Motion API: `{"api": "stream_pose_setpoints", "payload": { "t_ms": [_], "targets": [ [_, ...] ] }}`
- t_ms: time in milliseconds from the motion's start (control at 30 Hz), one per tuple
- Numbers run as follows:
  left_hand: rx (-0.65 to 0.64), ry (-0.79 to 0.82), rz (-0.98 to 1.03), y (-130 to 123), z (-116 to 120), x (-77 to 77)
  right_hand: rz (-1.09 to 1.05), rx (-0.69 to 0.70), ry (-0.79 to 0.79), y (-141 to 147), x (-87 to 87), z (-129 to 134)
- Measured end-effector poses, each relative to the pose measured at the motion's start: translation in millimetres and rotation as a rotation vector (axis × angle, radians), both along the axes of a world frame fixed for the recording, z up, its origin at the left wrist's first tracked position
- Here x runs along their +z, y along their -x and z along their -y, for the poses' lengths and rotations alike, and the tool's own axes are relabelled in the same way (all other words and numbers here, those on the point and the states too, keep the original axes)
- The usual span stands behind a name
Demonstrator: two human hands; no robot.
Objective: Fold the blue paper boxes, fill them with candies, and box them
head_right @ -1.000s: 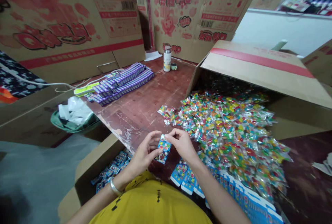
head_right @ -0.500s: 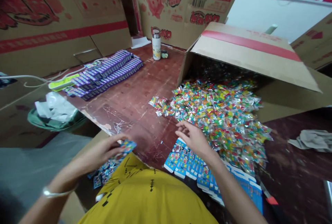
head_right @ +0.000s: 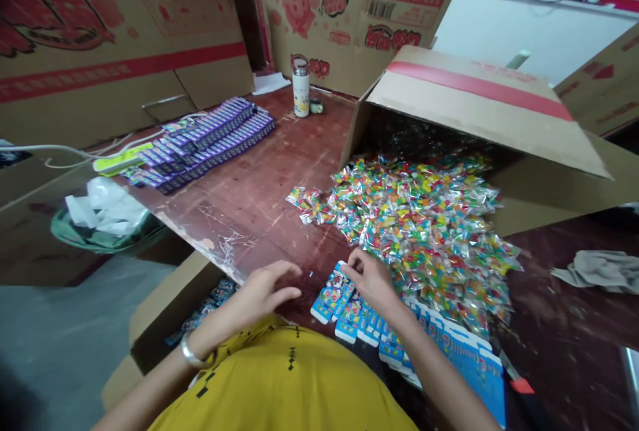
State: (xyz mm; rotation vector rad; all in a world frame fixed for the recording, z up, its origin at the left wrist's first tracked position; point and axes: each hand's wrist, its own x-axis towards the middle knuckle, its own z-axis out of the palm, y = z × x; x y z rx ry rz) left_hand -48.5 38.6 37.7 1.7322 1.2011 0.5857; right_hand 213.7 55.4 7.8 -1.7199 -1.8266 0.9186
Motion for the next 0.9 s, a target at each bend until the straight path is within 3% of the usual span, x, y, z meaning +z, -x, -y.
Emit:
{"api": "stream_pose_setpoints", "payload": {
  "t_ms": [133, 267, 500, 600, 700, 900],
  "targets": [
    [0.019, -0.114, 0.078, -40.7, 3.8, -13.1, -0.493, -0.176, 0.170, 11.6, 8.2, -3.3],
    [0.072, -0.082, 0.173, -52.3, -0.1, -11.2, -0.726, -0.248, 0.138, 30.0, 19.4, 0.2],
    [-0.047, 0.489, 0.717, -28.9, -12.3, 6.8, -0.597, 0.120, 0.079, 42.9, 34.6, 16.0],
    [-0.121, 0.558, 0.715, -19.7, -10.5, 9.8, -0.569, 0.210, 0.158, 40.8, 42.1, 12.4],
    [-0.151, 0.522, 0.631, -15.3, -10.0, 8.7, -0.516, 0.310, 0.302, 36.7, 48.1, 5.1],
    [0.151, 0.432, 0.721, -25.0, -12.0, -2.8, -0.675, -0.075, 0.043, 49.1, 38.9, 5.0]
  ]
}}
